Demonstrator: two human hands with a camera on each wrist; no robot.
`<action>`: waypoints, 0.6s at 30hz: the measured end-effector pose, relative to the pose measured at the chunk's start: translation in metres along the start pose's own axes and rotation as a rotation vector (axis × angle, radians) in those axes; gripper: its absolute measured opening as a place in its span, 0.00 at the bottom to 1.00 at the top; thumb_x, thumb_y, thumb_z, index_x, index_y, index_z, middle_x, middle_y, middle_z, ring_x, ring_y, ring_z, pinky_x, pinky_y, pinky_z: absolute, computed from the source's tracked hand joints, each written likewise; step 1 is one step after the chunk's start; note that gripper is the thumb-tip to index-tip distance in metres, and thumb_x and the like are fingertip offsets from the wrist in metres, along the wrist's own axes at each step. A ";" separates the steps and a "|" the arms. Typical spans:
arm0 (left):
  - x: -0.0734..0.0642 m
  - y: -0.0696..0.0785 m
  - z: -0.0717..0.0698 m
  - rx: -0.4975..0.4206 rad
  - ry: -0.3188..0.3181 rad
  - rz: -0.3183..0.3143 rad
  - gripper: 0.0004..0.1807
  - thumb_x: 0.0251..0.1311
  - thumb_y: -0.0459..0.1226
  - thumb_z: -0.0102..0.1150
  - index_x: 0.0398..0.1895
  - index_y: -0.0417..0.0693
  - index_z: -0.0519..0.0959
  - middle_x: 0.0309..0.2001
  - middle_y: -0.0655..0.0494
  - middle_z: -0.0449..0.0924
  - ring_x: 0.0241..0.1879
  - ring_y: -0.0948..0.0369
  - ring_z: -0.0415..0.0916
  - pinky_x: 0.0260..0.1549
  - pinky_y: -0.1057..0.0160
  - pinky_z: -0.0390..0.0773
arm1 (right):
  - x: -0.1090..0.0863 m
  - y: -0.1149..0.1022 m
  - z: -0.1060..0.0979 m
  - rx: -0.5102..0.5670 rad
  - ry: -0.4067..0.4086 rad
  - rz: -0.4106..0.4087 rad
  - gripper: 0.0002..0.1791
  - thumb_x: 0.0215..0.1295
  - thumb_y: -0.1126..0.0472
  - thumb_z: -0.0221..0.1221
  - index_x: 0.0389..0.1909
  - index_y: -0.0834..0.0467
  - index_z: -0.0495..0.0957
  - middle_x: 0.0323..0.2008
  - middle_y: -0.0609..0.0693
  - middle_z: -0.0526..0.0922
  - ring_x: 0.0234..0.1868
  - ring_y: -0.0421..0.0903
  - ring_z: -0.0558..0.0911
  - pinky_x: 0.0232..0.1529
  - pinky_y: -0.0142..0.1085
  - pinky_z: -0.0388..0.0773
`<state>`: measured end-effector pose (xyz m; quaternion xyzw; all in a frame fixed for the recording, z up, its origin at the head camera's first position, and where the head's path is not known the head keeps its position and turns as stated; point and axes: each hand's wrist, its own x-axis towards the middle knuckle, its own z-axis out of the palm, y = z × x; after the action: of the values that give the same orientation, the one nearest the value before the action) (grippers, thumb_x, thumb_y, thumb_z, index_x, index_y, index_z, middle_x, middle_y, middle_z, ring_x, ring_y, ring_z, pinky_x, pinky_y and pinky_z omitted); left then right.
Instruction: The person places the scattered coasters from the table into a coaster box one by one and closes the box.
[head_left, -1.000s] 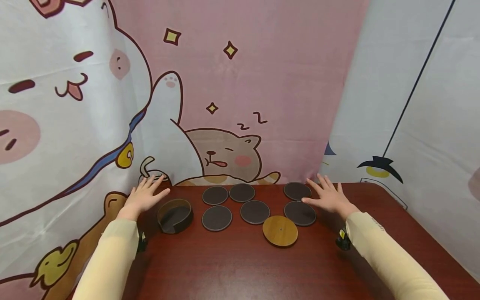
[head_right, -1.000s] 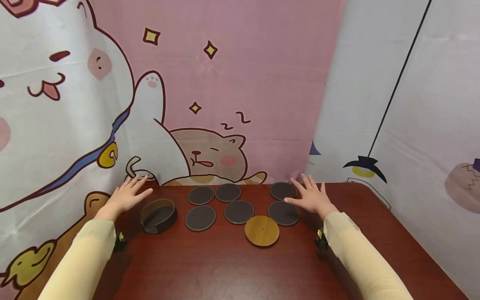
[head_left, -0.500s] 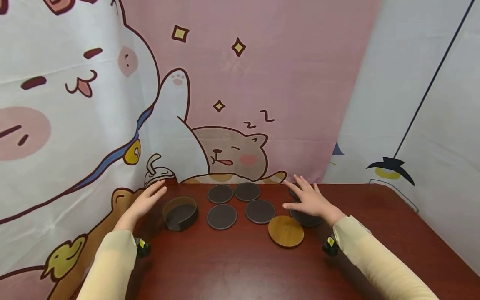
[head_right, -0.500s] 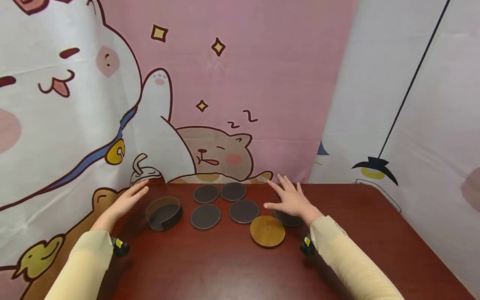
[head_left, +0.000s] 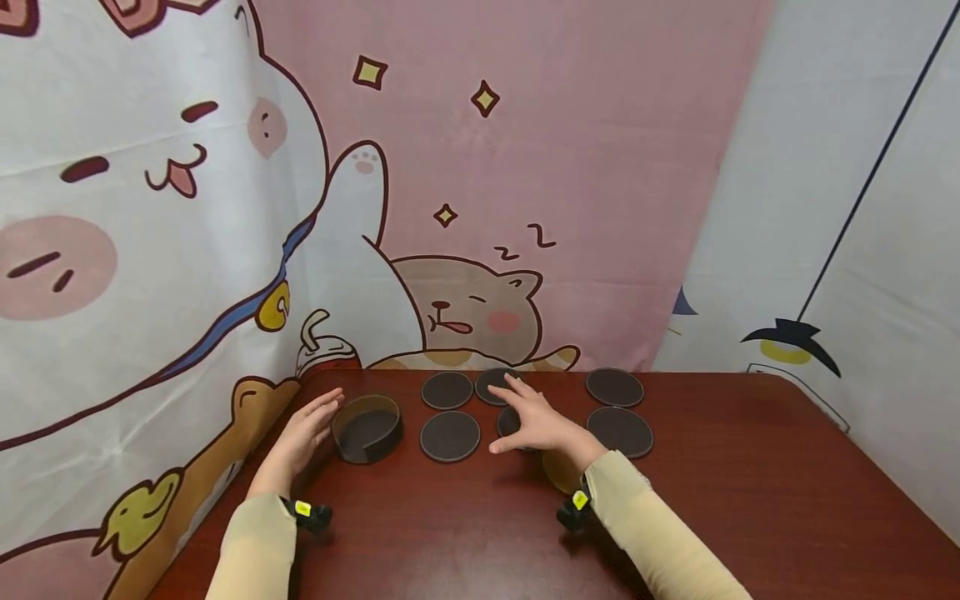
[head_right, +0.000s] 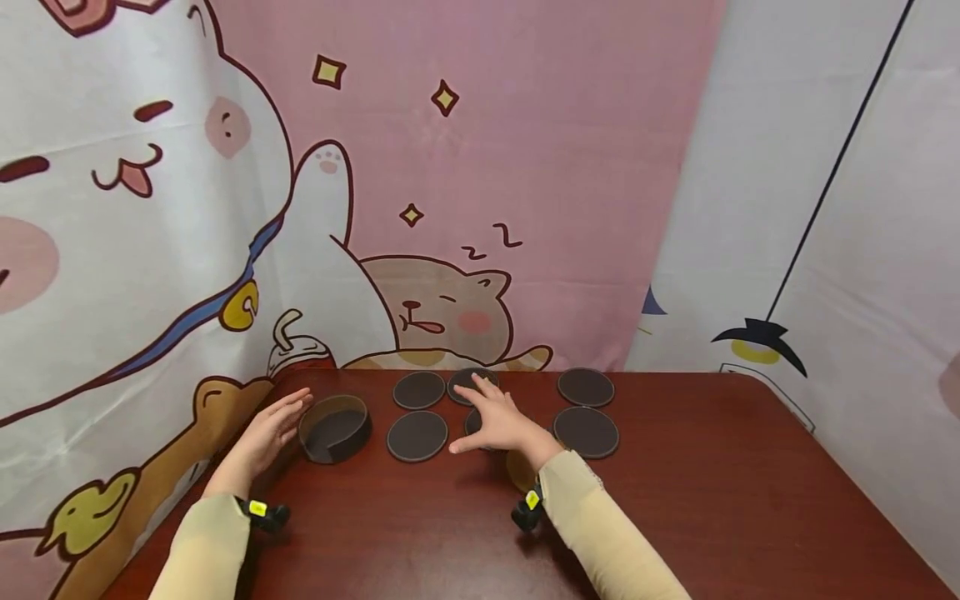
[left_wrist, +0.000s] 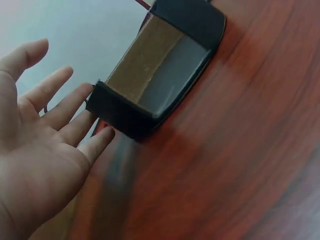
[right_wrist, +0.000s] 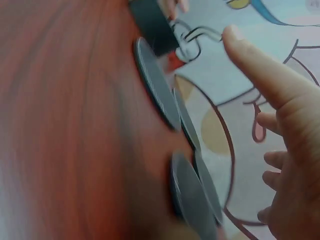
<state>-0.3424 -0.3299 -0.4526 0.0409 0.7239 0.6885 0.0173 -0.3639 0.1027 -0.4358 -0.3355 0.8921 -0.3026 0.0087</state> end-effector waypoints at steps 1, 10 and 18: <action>-0.001 -0.003 0.001 -0.041 0.009 -0.003 0.33 0.72 0.44 0.46 0.75 0.40 0.54 0.73 0.46 0.56 0.73 0.50 0.43 0.68 0.44 0.42 | 0.004 -0.003 0.006 0.023 -0.002 0.000 0.57 0.45 0.37 0.71 0.75 0.49 0.56 0.76 0.58 0.43 0.74 0.61 0.44 0.64 0.66 0.43; -0.004 -0.017 0.005 -0.243 0.017 0.010 0.31 0.72 0.34 0.38 0.76 0.40 0.49 0.75 0.46 0.49 0.74 0.51 0.35 0.69 0.49 0.37 | 0.029 -0.026 0.042 0.153 -0.035 0.062 0.56 0.45 0.40 0.72 0.75 0.49 0.56 0.75 0.59 0.44 0.73 0.59 0.49 0.62 0.58 0.60; -0.006 -0.025 0.005 -0.173 0.003 0.021 0.32 0.67 0.28 0.37 0.75 0.33 0.46 0.76 0.42 0.39 0.74 0.50 0.30 0.68 0.46 0.33 | 0.036 -0.025 0.069 0.108 -0.060 0.116 0.56 0.46 0.39 0.70 0.74 0.54 0.57 0.73 0.65 0.49 0.72 0.64 0.50 0.65 0.64 0.45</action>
<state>-0.3365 -0.3271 -0.4776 0.0457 0.6612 0.7487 0.0127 -0.3616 0.0291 -0.4722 -0.2912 0.8917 -0.3392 0.0708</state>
